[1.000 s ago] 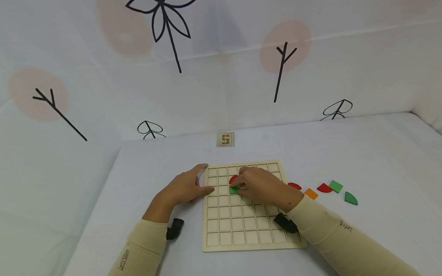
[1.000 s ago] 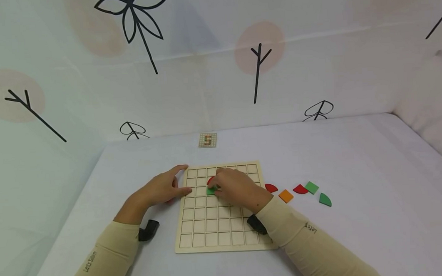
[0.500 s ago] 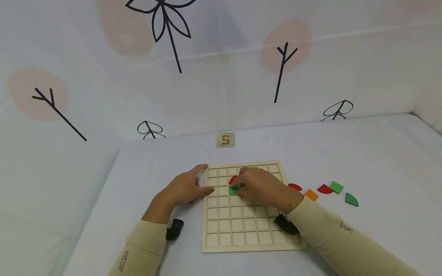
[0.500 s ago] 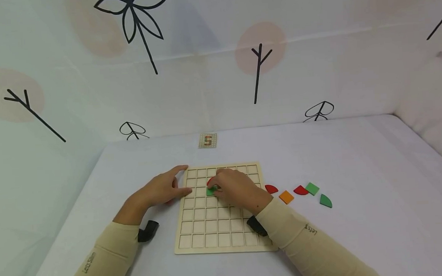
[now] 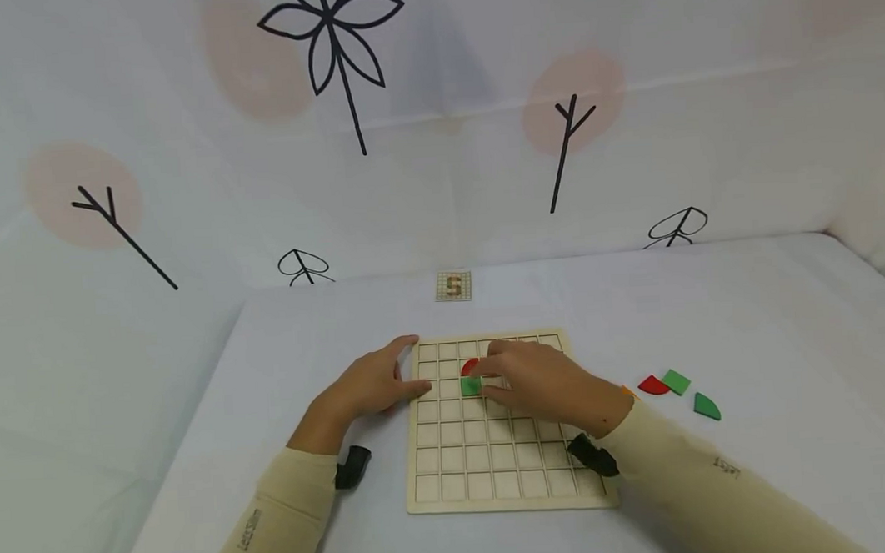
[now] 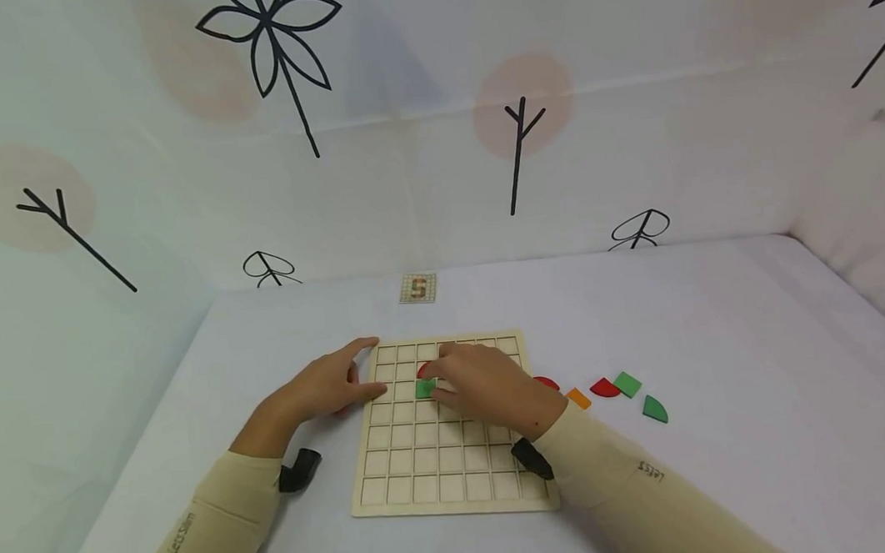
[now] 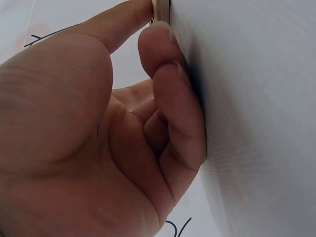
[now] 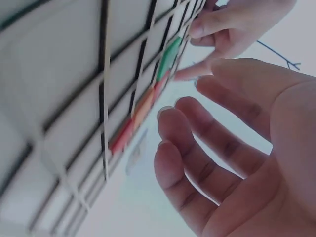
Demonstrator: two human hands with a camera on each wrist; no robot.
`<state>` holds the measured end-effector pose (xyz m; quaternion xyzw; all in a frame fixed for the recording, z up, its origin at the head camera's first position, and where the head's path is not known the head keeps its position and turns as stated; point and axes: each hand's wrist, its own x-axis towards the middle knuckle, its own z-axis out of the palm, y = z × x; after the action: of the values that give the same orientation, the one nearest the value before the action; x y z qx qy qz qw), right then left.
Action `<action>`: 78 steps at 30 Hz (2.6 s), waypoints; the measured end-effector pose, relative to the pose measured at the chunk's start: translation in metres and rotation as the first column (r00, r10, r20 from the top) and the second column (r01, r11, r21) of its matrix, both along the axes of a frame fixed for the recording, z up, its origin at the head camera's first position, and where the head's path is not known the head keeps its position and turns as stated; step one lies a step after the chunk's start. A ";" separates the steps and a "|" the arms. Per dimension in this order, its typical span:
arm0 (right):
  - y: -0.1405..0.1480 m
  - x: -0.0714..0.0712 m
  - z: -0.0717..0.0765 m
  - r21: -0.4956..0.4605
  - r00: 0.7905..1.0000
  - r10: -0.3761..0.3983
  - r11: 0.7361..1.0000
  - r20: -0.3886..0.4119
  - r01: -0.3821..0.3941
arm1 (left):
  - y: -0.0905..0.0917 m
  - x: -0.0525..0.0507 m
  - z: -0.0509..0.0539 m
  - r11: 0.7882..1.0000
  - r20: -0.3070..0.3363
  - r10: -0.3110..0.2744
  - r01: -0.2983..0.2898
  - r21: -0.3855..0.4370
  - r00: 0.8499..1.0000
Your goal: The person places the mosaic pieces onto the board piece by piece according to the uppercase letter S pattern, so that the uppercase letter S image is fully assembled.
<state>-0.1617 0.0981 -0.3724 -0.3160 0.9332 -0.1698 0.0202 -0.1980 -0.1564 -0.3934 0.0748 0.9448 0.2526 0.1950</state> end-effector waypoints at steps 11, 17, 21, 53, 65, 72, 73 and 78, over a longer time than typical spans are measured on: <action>0.074 0.028 0.020 0.003 0.984 -0.141 0.990 -0.105 0.142 | 0.006 0.000 -0.003 1.000 -0.011 -0.012 0.012 -0.028 1.000; 0.118 0.043 0.019 -0.027 0.956 -0.242 0.970 -0.163 0.241 | 0.007 0.000 -0.004 0.999 -0.008 -0.030 0.030 -0.025 1.000; 0.142 0.047 0.018 -0.059 0.931 -0.291 0.957 -0.218 0.285 | 0.007 0.001 -0.002 0.999 -0.007 -0.026 0.026 -0.025 1.000; 0.218 0.028 -0.015 0.139 0.859 -0.397 0.918 0.324 0.372 | -0.001 0.000 -0.002 1.000 0.004 0.009 -0.009 -0.009 1.000; 0.217 0.031 -0.020 0.123 0.866 -0.387 0.922 0.318 0.367 | 0.001 0.003 -0.006 1.000 -0.010 -0.005 0.005 0.008 1.000; 0.212 0.026 -0.014 0.139 0.872 -0.384 0.923 0.305 0.358 | 0.001 -0.001 -0.006 1.000 -0.019 0.001 -0.002 -0.004 1.000; 0.211 0.026 -0.014 0.144 0.870 -0.388 0.922 0.303 0.361 | 0.001 -0.001 -0.007 1.000 -0.021 0.000 0.000 -0.004 1.000; 0.209 0.028 -0.013 0.158 0.875 -0.388 0.921 0.289 0.356 | 0.002 -0.003 -0.005 1.000 -0.026 -0.004 0.004 -0.007 1.000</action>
<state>-0.1339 0.3071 -0.3855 -0.0981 0.9685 -0.1716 0.1516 -0.2014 -0.1539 -0.3988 0.0793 0.9479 0.2481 0.1833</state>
